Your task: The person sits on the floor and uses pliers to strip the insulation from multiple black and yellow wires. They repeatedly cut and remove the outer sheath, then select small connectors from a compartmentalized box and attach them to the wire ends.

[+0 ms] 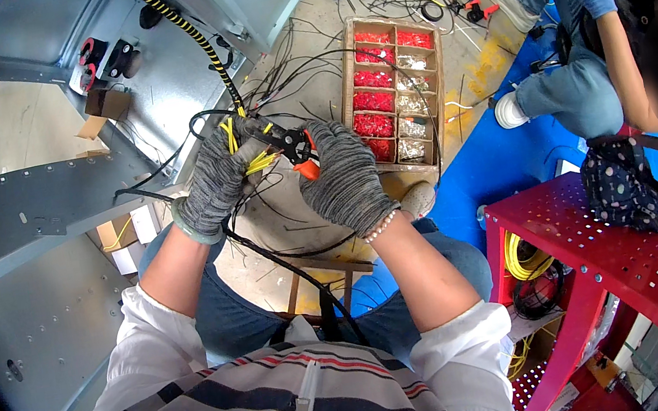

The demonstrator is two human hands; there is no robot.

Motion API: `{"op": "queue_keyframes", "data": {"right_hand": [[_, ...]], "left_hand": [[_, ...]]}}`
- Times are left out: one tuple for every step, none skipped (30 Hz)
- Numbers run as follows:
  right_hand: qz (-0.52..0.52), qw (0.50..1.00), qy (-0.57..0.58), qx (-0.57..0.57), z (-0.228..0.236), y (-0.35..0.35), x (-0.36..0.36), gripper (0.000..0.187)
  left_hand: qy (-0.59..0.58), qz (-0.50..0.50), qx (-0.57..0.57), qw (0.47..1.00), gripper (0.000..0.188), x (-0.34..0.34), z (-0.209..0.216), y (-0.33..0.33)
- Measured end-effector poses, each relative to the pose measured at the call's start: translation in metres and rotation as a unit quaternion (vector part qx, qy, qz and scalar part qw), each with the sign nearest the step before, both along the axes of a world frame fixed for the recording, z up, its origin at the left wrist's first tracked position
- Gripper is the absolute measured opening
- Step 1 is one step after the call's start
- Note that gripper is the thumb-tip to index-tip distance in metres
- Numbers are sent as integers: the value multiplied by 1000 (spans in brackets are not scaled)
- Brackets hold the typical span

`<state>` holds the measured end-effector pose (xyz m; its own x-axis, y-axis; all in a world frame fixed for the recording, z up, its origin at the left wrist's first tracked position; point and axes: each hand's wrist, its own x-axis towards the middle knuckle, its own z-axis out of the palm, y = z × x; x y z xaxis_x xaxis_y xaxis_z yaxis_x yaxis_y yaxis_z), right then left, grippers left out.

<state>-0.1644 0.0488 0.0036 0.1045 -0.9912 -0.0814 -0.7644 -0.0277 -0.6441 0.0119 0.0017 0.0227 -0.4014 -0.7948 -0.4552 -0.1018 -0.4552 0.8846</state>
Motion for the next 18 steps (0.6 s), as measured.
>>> {"op": "queue_keyframes", "data": {"right_hand": [[-1, 1000, -2, -8, -2, 0, 0, 54], [-2, 1000, -4, -15, -4, 1, 1, 54], [-3, 1000, -5, -23, -6, 2, 1, 54], [1, 1000, -7, -12, -4, 1, 0, 54], [4, 1000, -8, -1, -1, 1, 0, 54], [7, 1000, -10, 9, 1, 0, 0, 54], [7, 1000, -20, 8, 0, 0, -1, 54], [6, 999, -30, 8, -2, 1, -1, 53], [6, 999, -41, 7, -3, 1, -2, 53], [8, 999, -47, 13, -4, 1, -2, 52], [11, 998, -53, 19, -4, 1, -3, 52], [13, 998, -59, 26, -5, 1, -4, 52], [15, 998, -61, 24, -4, 1, -3, 51], [16, 998, -63, 22, -2, 1, -3, 51], [17, 998, -65, 20, -1, 1, -3, 50], [14, 998, -61, 21, -1, 1, -3, 48], [11, 998, -57, 23, -1, 1, -3, 47], [9, 998, -53, 24, -2, 1, -3, 45]], "left_hand": [[-1, -2, 3, 1000, 20, 0, 0, 0], [1, 5, 3, 1000, 20, -1, 1, 1], [2, 11, 3, 1000, 19, -2, 2, 2], [4, 18, 3, 1000, 19, -2, 3, 3], [11, 19, 2, 1000, 19, -2, 2, 3], [17, 20, 1, 1000, 19, -2, 1, 4], [23, 20, 0, 1000, 19, -2, 0, 4], [16, 15, 1, 1000, 19, -2, 1, 4], [8, 11, 2, 1000, 19, -2, 4, 4], [1, 6, 3, 1000, 19, -2, 5, 4], [-2, 7, 3, 1000, 18, -3, 6, 4], [-5, 7, 3, 1000, 18, -3, 6, 4], [-9, 9, 2, 1000, 17, -3, 7, 4], [-13, 9, -2, 1000, 17, -3, 7, 4], [-17, 9, -5, 1000, 17, -3, 8, 4], [-20, 9, -9, 1000, 16, -3, 8, 4], [-21, 5, -7, 1000, 16, -2, 7, 4], [-21, 0, -6, 1000, 16, -1, 4, 3]]}}
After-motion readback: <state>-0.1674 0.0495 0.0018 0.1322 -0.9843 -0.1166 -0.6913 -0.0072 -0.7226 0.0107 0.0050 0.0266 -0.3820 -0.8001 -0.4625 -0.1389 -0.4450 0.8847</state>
